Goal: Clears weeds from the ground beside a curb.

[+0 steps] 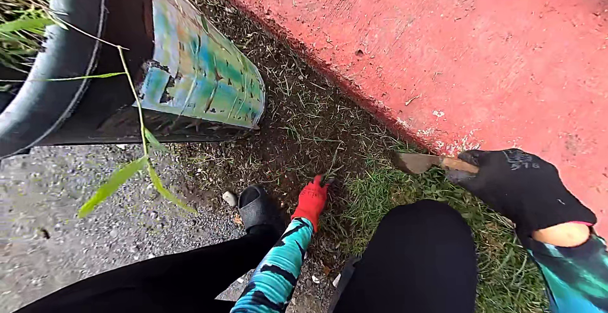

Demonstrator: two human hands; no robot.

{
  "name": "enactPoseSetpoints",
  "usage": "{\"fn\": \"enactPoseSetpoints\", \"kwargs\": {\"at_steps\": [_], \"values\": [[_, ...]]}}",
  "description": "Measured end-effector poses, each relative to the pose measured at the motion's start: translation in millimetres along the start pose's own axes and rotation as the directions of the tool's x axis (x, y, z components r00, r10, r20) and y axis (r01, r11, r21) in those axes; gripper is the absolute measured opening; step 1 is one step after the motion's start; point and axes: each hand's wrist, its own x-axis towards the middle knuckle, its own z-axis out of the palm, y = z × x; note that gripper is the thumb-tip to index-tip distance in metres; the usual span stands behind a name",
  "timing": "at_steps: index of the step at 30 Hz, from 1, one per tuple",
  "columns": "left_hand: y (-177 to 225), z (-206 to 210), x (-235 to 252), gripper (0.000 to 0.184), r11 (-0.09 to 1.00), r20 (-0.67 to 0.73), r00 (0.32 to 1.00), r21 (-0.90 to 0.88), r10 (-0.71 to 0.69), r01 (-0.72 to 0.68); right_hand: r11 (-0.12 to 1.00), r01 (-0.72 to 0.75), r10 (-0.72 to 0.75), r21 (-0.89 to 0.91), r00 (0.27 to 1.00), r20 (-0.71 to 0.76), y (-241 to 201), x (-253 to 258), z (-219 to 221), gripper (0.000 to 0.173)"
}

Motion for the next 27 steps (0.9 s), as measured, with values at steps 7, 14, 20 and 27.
{"fn": "enactPoseSetpoints", "kwargs": {"at_steps": [7, 14, 20, 27], "values": [[33, -83, 85, 0.064, 0.998, -0.326, 0.945, -0.052, -0.038, 0.022, 1.0, -0.011, 0.011, -0.008, 1.0, 0.007, 5, 2, 4, 0.039], [67, -98, 132, 0.05, 0.928, -0.133, 0.978, 0.359, 0.161, -0.104, 0.998, -0.054, 0.055, -0.02, 0.998, 0.026, -1, 0, 3, 0.046], [-4, -71, 77, 0.055, 0.995, -0.317, 0.944, -0.026, -0.095, 0.092, 0.997, -0.068, 0.069, -0.04, 0.997, 0.039, -21, -7, -3, 0.042], [27, -30, 77, 0.075, 0.958, -0.206, 0.941, 0.154, 0.269, -0.24, 0.993, -0.035, 0.037, -0.114, 0.999, 0.012, -40, -6, -9, 0.035]]}}
